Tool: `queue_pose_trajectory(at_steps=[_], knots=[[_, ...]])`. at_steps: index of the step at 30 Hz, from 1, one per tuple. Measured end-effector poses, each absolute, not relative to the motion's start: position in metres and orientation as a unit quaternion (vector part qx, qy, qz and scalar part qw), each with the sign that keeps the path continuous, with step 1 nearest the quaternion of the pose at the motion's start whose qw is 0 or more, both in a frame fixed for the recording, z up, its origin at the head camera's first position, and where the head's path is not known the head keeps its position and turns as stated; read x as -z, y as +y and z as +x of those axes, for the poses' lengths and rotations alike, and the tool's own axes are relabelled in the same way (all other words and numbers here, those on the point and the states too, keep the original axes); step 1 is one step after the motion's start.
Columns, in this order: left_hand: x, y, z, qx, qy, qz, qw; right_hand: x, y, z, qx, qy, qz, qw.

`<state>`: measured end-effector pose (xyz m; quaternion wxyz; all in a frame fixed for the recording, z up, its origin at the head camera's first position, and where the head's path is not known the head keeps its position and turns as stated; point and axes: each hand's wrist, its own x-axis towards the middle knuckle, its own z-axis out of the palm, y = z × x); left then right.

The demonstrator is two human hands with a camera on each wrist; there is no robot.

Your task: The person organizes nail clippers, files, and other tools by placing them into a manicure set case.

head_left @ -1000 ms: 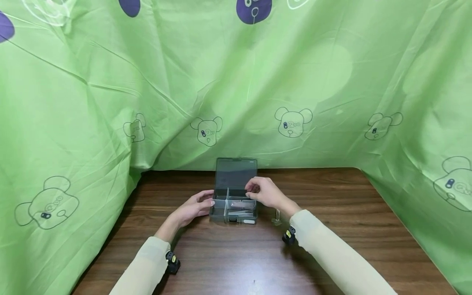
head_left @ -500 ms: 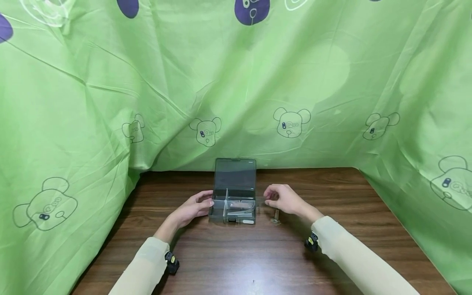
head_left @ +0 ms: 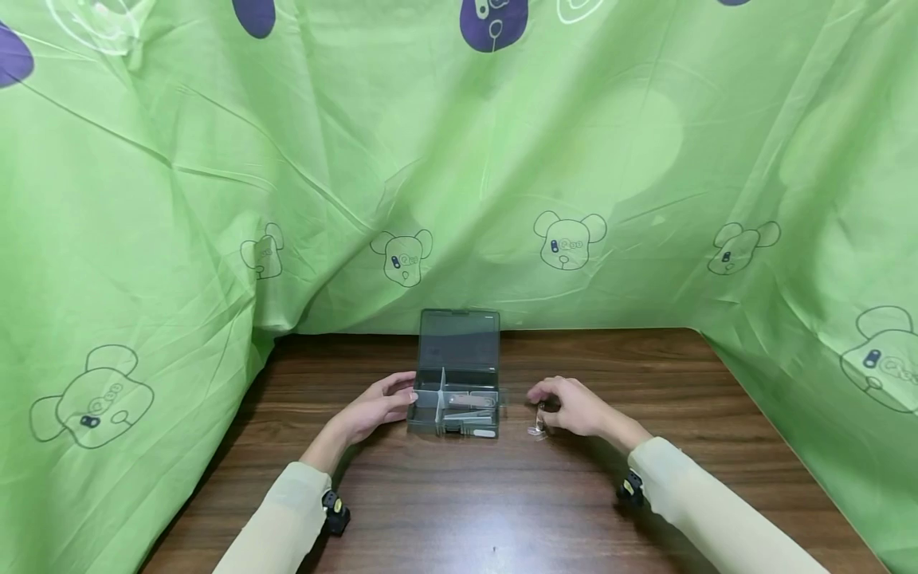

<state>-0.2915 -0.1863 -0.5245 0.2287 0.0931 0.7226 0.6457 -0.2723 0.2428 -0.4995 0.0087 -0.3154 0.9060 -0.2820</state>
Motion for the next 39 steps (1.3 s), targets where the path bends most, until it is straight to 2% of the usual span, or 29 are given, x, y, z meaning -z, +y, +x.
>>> queue_pose_trajectory(at_steps=[11, 39], knots=[[0.527, -0.187, -0.292, -0.645, 0.723, 0.096, 0.228, 0.514, 0.259, -0.264, 0.267, 0.913, -0.309, -0.019], [0.527, -0.188, -0.293, -0.644, 0.722, 0.098, 0.232, 0.524, 0.258, -0.265, 0.279, 0.921, -0.27, -0.031]])
